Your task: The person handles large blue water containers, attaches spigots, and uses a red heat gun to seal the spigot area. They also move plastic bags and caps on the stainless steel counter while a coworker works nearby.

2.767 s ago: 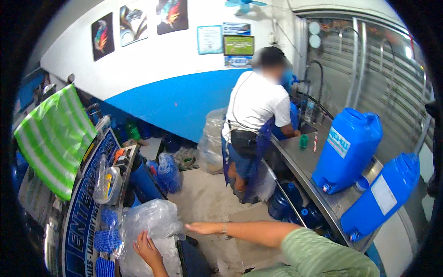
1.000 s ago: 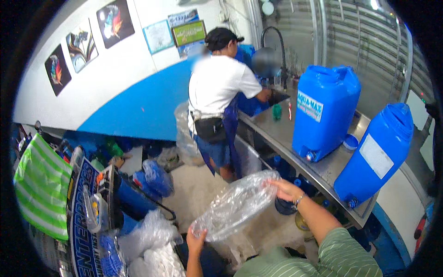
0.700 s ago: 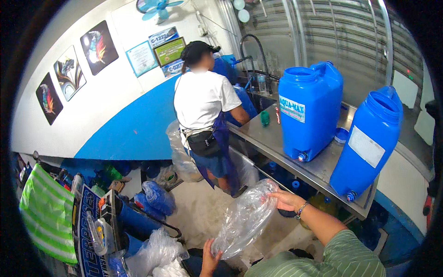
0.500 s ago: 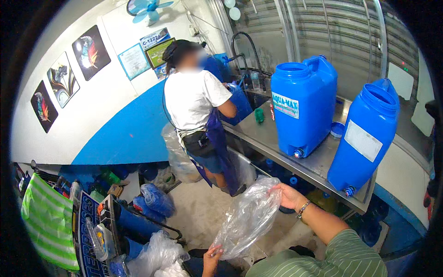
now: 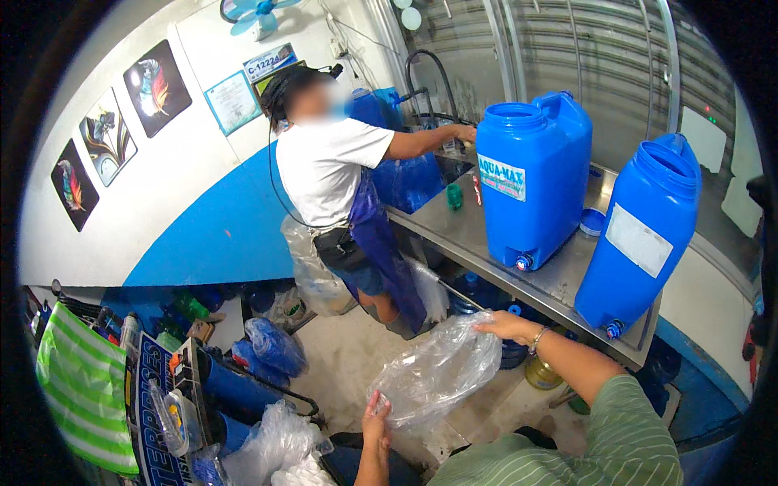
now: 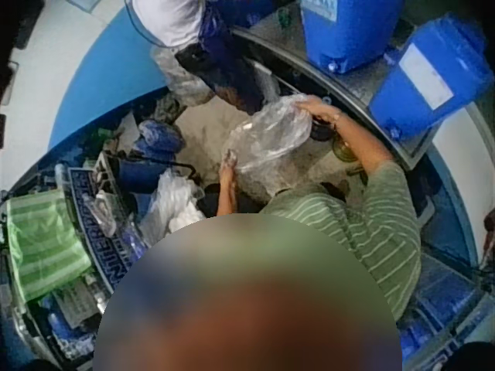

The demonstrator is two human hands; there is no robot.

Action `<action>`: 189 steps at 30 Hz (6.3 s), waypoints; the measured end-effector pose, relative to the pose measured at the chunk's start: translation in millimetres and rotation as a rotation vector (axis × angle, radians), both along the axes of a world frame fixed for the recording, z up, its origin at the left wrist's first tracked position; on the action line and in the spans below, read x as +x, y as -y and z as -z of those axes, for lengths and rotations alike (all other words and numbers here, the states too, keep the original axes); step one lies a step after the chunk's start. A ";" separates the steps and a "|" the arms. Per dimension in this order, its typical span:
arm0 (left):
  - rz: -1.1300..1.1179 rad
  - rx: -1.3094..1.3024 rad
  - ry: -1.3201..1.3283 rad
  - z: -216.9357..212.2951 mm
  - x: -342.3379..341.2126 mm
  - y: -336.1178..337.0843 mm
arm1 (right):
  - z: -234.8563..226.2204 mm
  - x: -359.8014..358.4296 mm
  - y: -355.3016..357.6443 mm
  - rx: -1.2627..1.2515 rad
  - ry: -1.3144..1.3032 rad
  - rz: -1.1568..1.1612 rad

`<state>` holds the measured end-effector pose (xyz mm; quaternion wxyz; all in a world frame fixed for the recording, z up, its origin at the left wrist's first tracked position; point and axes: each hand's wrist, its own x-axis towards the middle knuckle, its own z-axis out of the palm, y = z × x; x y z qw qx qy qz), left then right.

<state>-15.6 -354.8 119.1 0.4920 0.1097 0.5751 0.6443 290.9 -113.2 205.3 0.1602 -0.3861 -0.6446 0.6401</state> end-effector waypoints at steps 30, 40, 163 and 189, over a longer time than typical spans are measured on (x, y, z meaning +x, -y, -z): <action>-0.344 -0.125 -1.233 -14.1 -54.7 41.6 | 25.0 -40.4 51.7 -0.556 -0.560 0.126; -1.183 0.058 -0.717 -127.9 -60.2 179.5 | 9.5 -238.7 112.8 -0.823 -0.481 -0.330; -1.428 -1.184 -1.189 -81.1 -37.7 253.5 | 131.7 295.8 166.4 0.838 0.213 0.824; -0.920 -0.860 -0.943 -98.0 -105.1 265.4 | 27.0 -465.8 218.2 -0.598 -0.604 -0.360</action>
